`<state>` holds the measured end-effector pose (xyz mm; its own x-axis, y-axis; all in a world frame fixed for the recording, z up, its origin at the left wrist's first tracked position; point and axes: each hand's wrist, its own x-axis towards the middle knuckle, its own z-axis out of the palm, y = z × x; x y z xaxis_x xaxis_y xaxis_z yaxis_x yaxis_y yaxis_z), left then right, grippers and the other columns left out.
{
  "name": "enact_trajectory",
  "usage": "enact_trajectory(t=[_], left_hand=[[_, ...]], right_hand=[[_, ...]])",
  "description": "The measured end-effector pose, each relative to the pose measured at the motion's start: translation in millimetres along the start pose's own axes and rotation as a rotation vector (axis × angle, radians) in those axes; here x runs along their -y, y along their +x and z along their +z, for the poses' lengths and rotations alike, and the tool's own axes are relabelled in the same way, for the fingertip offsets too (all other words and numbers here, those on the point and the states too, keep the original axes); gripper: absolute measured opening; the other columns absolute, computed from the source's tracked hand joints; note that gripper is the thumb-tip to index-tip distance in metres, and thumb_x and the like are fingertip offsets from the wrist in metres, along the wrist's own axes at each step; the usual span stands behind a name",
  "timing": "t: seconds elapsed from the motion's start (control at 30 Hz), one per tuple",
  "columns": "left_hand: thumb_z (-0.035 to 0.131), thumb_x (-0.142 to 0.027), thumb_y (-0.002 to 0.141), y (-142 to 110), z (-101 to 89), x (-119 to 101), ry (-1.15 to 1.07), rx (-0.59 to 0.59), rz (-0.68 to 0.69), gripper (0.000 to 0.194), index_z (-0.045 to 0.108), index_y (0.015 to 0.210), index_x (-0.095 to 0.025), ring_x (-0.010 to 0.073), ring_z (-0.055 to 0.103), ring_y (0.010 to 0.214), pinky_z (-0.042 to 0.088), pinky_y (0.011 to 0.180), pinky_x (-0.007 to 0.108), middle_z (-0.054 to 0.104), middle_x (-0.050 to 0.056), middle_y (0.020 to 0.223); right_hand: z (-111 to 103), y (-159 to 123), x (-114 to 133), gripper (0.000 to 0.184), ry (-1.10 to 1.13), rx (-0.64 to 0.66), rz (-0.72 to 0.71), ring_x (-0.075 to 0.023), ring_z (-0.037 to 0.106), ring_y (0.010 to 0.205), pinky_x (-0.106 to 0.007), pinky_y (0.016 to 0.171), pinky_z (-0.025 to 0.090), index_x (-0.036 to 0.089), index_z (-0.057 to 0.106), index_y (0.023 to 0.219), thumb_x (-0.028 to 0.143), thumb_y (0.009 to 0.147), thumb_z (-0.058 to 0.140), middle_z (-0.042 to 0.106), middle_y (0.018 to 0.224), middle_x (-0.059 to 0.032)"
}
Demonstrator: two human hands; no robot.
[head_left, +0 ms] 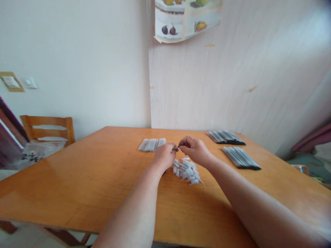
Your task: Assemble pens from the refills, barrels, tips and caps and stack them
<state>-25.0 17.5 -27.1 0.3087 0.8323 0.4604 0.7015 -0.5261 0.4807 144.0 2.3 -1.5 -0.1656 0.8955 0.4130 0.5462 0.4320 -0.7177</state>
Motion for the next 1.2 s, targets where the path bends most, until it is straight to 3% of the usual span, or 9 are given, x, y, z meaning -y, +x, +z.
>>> enact_trajectory(t=[0.23,0.6,0.97,1.2], left_hand=[[0.044,-0.017,0.086,0,0.2,0,-0.027,0.022,-0.014,0.029,0.071,0.09,-0.021,0.0176,0.065,0.086,0.044,0.073,0.026,0.073,0.005,0.091],[0.045,-0.017,0.085,-1,-3.3,-4,0.003,0.041,-0.03,0.029,0.073,0.091,-0.021,0.0186,0.065,0.085,0.045,0.074,0.027,0.073,0.006,0.087],[0.045,-0.016,0.086,-1,1.7,-5,-0.051,0.041,0.009,0.029,0.073,0.092,-0.021,0.0198,0.066,0.091,0.046,0.077,0.028,0.074,0.007,0.095],[0.048,-0.017,0.081,0,-0.3,-11,-0.226,0.01,-0.022,0.024,0.072,0.08,-0.02,0.0207,0.065,0.081,0.043,0.072,0.03,0.073,0.007,0.082]], right_hand=[[-2,-1,4,0.012,0.159,0.066,0.043,-0.0123,0.057,0.061,-0.024,0.057,0.045,0.021,0.059,0.087,0.02,0.074,0.057,0.064,0.073,-0.001],[-8,-2,7,0.007,-0.007,0.11,0.012,-0.0128,0.057,0.058,-0.023,0.053,0.042,0.019,0.06,0.082,0.024,0.081,0.056,0.063,0.067,-0.0012],[-3,0,-2,0.039,-0.426,0.019,-0.105,-0.0128,0.049,0.058,-0.025,0.055,0.03,0.019,0.056,0.065,0.043,0.093,0.044,0.056,0.059,-0.0016],[-1,-1,-2,0.056,-0.154,0.011,-0.008,-0.0133,0.054,0.055,-0.025,0.058,0.036,0.019,0.057,0.064,0.056,0.096,0.03,0.058,0.057,-0.0024]])
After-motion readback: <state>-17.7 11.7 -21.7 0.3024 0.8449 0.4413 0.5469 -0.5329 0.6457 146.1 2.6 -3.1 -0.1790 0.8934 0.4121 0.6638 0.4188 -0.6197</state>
